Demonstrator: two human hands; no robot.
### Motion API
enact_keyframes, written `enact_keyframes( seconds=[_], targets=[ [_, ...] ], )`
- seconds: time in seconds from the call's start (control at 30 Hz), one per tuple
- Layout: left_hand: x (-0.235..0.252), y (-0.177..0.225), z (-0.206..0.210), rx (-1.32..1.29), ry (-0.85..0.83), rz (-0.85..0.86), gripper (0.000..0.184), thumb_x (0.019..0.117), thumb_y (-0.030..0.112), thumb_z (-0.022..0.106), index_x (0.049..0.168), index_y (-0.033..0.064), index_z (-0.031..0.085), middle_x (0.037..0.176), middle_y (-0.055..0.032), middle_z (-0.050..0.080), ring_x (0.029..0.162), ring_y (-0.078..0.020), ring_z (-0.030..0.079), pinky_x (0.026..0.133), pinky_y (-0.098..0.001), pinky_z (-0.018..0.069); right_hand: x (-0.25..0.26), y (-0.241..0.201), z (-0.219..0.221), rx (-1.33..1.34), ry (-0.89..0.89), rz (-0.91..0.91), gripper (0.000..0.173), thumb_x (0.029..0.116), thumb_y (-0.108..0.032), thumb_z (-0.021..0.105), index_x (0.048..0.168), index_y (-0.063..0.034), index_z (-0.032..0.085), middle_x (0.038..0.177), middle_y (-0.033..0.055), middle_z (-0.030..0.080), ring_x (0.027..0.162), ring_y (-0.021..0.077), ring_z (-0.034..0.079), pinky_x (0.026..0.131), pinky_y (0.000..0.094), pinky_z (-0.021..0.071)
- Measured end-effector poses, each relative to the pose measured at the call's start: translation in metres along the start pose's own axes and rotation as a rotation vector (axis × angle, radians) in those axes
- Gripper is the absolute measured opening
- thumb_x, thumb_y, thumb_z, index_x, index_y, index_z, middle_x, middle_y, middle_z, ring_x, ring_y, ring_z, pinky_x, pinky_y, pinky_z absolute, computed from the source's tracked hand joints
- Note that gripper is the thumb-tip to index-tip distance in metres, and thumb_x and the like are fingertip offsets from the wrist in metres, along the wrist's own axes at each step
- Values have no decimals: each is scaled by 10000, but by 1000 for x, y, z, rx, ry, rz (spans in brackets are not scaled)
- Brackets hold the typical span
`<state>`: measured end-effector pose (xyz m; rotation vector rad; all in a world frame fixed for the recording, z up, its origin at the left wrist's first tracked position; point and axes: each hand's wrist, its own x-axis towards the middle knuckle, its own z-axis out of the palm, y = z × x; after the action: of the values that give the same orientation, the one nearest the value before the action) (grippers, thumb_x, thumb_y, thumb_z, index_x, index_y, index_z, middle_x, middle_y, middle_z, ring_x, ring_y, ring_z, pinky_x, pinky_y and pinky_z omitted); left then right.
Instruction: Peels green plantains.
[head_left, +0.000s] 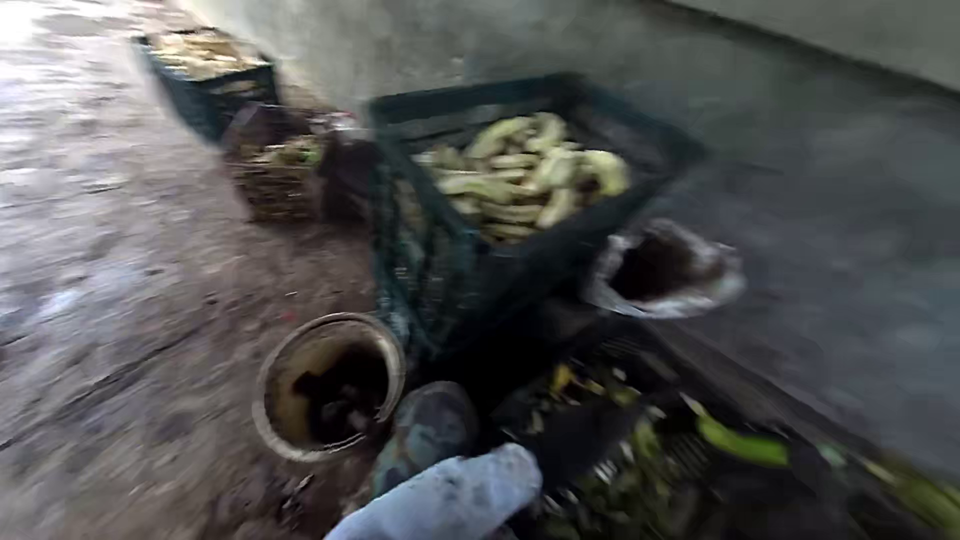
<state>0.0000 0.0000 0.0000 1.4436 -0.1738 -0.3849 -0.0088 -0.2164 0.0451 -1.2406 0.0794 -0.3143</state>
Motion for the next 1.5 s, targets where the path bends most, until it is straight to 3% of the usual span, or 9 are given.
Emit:
enact_keyframes(
  seconds=[0.13,0.2,0.3,0.63,0.8,0.9,1.03,1.13,1.5],
  targets=[
    [-4,-8,23,33,-30,53,441,1102,377,404,1303,46,616,949,-72,682,774,-136,657,724,-339,589,25,2,4,-151,260,-179,327,1068,-233,490,1334,-43,510,1032,53,688,866,132,696,739,342,628],
    [-3,-10,32,22,-48,75,438,1095,361,376,1240,36,632,873,-41,657,714,-121,632,667,-314,575,24,-5,11,-355,330,-255,480,1028,-213,555,1432,10,420,1140,92,636,952,110,663,828,309,598],
    [-1,-10,43,7,-93,96,447,1087,368,357,1203,38,635,824,-14,637,691,-109,618,644,-294,563,13,-5,11,-515,307,-384,534,984,-215,620,1424,23,434,1243,118,616,1092,104,634,950,297,557],
    [15,-16,73,-80,-113,-20,403,1101,335,364,1181,25,608,772,-6,617,640,-93,600,612,-274,549,-20,14,3,-471,236,-535,529,995,-153,606,1382,142,398,1245,107,607,1102,40,623,979,235,539],
    [13,-40,70,-135,-143,-295,473,1113,409,337,1132,24,610,722,-41,588,582,-148,594,560,-315,557,-5,-11,-5,-155,365,-440,388,987,-174,555,1338,-57,439,1052,36,637,915,138,670,800,355,607],
    [5,-39,68,-102,-256,-237,513,1058,496,386,1149,47,615,733,-25,589,614,-140,598,588,-310,555,7,-21,-32,155,220,-293,266,1012,-233,495,1266,-154,509,971,47,669,864,183,697,780,397,622],
    [-1,-34,70,-60,-412,-54,594,981,647,472,1119,98,650,731,20,595,614,-109,578,556,-269,519,14,-14,-44,298,145,-201,267,1000,-306,429,976,-146,642,726,13,647,610,124,638,586,310,578],
    [-5,-33,74,-43,-440,-10,537,1003,604,475,1093,109,662,710,40,583,592,-85,555,540,-246,495,13,-4,-43,322,127,-184,353,1029,-433,467,953,-138,645,702,17,631,563,112,614,544,292,566],
    [-5,-36,79,35,-393,-24,458,1016,533,480,1097,106,625,729,55,587,606,-59,571,565,-236,518,8,11,-33,461,126,-143,397,1033,-469,476,890,-132,628,653,22,621,531,124,616,528,305,572]
  ],
)
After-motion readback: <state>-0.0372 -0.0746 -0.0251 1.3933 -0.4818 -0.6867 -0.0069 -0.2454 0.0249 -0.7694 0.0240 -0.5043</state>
